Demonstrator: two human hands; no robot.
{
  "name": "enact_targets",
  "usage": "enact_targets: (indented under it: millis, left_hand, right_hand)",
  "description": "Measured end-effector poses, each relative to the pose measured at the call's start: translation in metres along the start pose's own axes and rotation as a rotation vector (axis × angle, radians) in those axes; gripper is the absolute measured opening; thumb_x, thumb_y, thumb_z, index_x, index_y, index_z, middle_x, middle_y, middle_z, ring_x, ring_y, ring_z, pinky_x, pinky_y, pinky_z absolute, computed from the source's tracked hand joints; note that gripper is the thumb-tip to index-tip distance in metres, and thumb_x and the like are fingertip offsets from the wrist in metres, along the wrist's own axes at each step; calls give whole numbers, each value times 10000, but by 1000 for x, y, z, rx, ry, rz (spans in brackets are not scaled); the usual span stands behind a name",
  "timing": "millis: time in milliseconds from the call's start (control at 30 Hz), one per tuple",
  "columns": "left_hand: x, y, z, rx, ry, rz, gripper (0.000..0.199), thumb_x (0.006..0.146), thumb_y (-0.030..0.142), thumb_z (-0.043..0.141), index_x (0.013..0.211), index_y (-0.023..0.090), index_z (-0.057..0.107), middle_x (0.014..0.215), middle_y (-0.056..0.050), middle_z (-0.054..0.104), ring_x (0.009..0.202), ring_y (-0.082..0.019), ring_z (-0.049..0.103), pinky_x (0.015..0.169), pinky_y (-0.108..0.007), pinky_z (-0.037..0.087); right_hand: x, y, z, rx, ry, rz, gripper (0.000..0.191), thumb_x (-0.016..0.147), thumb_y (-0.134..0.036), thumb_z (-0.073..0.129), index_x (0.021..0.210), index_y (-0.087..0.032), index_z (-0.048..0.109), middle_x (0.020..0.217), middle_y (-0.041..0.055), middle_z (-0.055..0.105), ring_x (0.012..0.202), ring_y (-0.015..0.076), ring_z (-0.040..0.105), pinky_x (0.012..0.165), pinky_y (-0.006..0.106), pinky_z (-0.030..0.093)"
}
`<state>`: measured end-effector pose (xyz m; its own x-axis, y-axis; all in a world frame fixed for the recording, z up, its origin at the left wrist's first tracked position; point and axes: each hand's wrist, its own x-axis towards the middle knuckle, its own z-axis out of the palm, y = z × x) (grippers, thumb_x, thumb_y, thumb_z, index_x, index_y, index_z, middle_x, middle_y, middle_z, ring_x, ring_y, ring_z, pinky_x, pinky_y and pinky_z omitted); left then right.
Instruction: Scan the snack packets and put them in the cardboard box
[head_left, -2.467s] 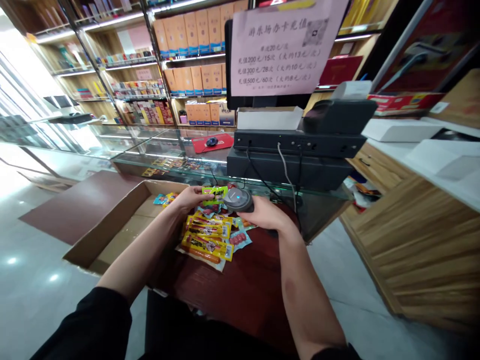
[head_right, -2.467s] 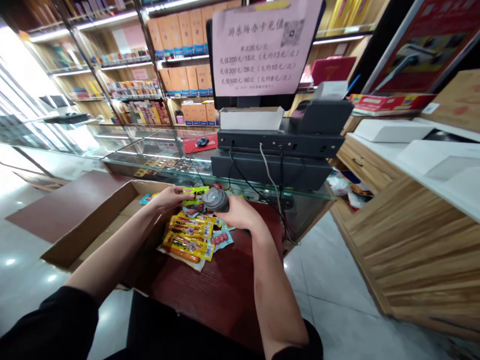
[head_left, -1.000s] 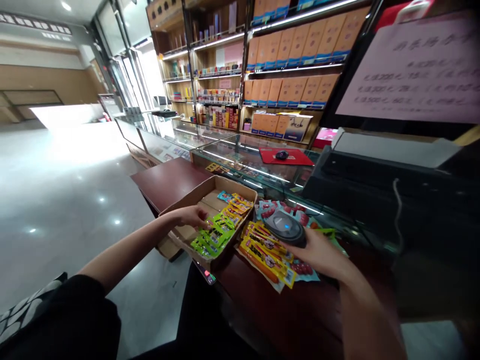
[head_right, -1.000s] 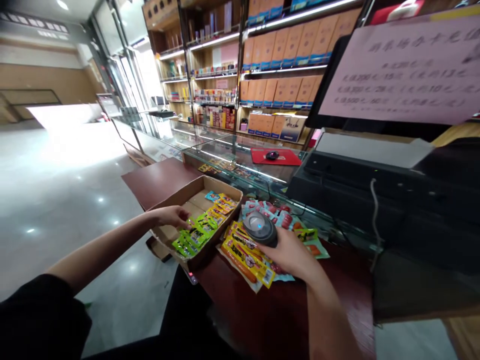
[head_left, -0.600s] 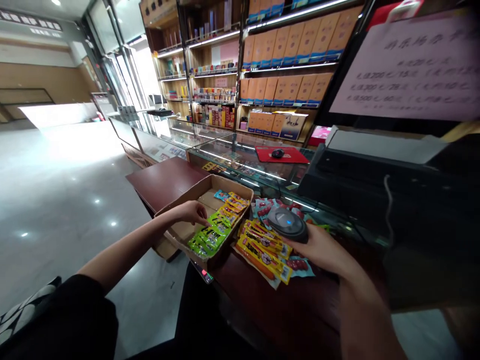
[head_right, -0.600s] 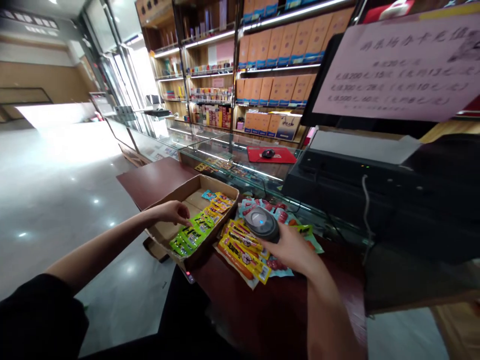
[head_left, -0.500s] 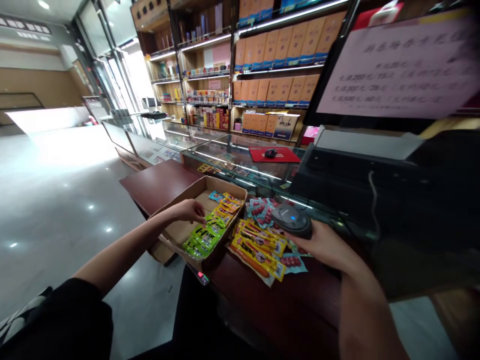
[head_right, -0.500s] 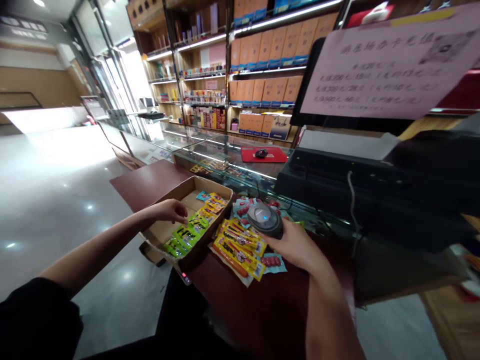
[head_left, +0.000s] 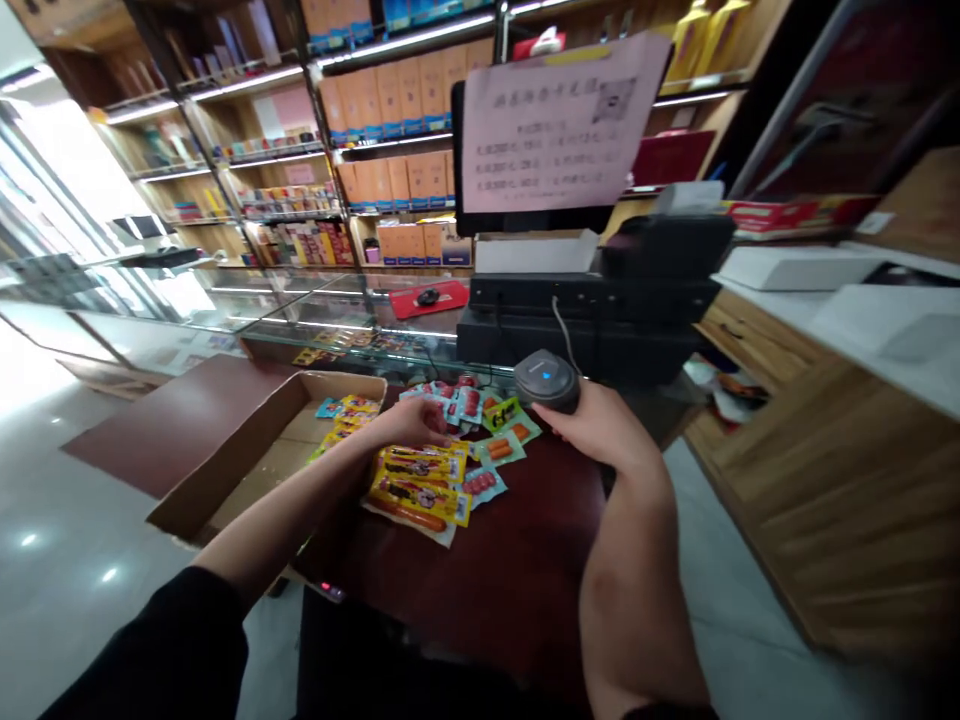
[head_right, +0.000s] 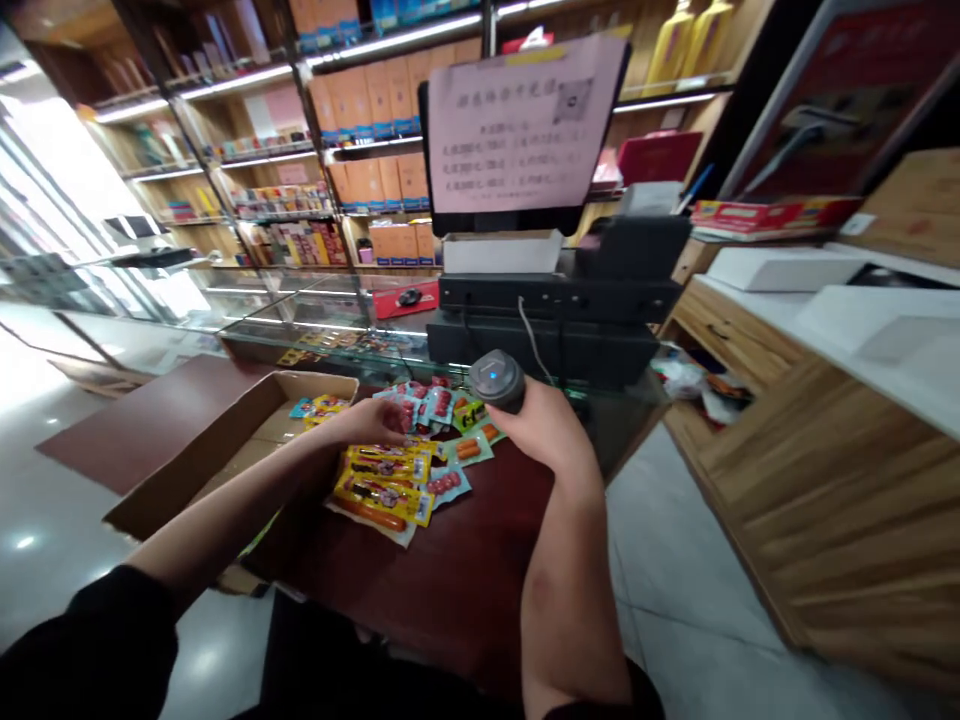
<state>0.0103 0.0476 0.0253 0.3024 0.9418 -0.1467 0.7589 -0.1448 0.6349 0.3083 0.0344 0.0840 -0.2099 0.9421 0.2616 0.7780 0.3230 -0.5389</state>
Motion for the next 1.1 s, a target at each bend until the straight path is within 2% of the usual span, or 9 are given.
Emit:
enact_targets:
  millis: [167, 267, 433, 533, 600, 733, 867, 1000, 1100]
  left_hand:
    - [43, 27, 44, 37, -103, 8, 408, 582, 434, 798, 872, 162, 705, 771, -21, 699, 706, -157, 630, 598, -223, 431]
    - [59, 38, 68, 178, -106, 47, 391, 610, 389, 789, 925, 172, 708, 868, -46, 713, 780, -189, 650, 663, -245, 457]
    - [63, 51, 99, 505, -13, 133, 459, 656, 375, 777, 1049, 164, 669, 1061, -156, 664, 975, -312, 635, 801, -345, 473]
    - [59, 52, 109, 548, 13, 137, 558, 660, 328, 776, 1163, 160, 601, 1195, -191, 602, 1003, -316, 628, 819, -356, 474]
    - [59, 49, 112, 531, 2, 138, 551, 678, 291, 746, 1188, 163, 583, 1189, -181, 608, 1008, -306, 628, 831, -350, 470]
    - [65, 44, 107, 417, 19, 127, 377, 713, 218, 647, 1084, 152, 650, 972, -133, 685, 910, -282, 646, 794, -337, 469]
    - [71, 39, 85, 15, 100, 3, 239, 796, 299, 577, 916, 137, 705, 760, -61, 677, 749, -209, 640, 701, -286, 481]
    - [61, 25, 50, -561, 37, -114, 307, 796, 414, 637, 939, 150, 703, 791, -28, 693, 715, -159, 642, 628, -239, 507]
    - [43, 12, 24, -788, 3, -167, 367, 707, 420, 763, 941, 145, 703, 849, -55, 715, 685, -143, 647, 571, -216, 504]
  right_hand:
    - [-3, 8, -6, -34, 30, 37, 289, 791, -388, 660, 981, -173, 694, 911, 115, 759, 869, 278, 711, 686, 287, 481]
    - [-5, 16, -10, -25, 49, 42, 303, 796, -379, 660, 1012, -170, 693, 1021, 135, 747, 968, 299, 695, 723, 296, 485]
    - [-8, 26, -16, -41, 65, 62, 312, 818, -405, 638, 1010, -166, 696, 1039, 150, 743, 981, 312, 690, 725, 310, 491]
    - [-9, 29, -17, -52, 81, 63, 302, 821, -406, 637, 996, -168, 697, 1027, 145, 746, 964, 306, 693, 720, 311, 490]
    - [-9, 28, -17, -43, 79, 54, 309, 818, -400, 640, 1012, -165, 694, 1038, 140, 745, 970, 302, 691, 727, 310, 489]
    - [-9, 25, -17, -20, 58, 36, 315, 814, -392, 648, 1023, -161, 693, 1045, 139, 743, 975, 305, 689, 737, 312, 487]
    - [-8, 21, -16, -5, 41, 22, 306, 808, -389, 655, 1015, -168, 697, 1042, 143, 742, 999, 330, 683, 755, 333, 493]
    - [-6, 16, -10, 53, -39, -57, 313, 812, -381, 653, 1048, -180, 696, 1090, 128, 734, 1044, 326, 671, 793, 341, 502]
    - [-4, 9, -3, 96, -144, -150, 342, 787, -366, 685, 1087, -202, 689, 1130, 100, 727, 1049, 305, 669, 842, 343, 503]
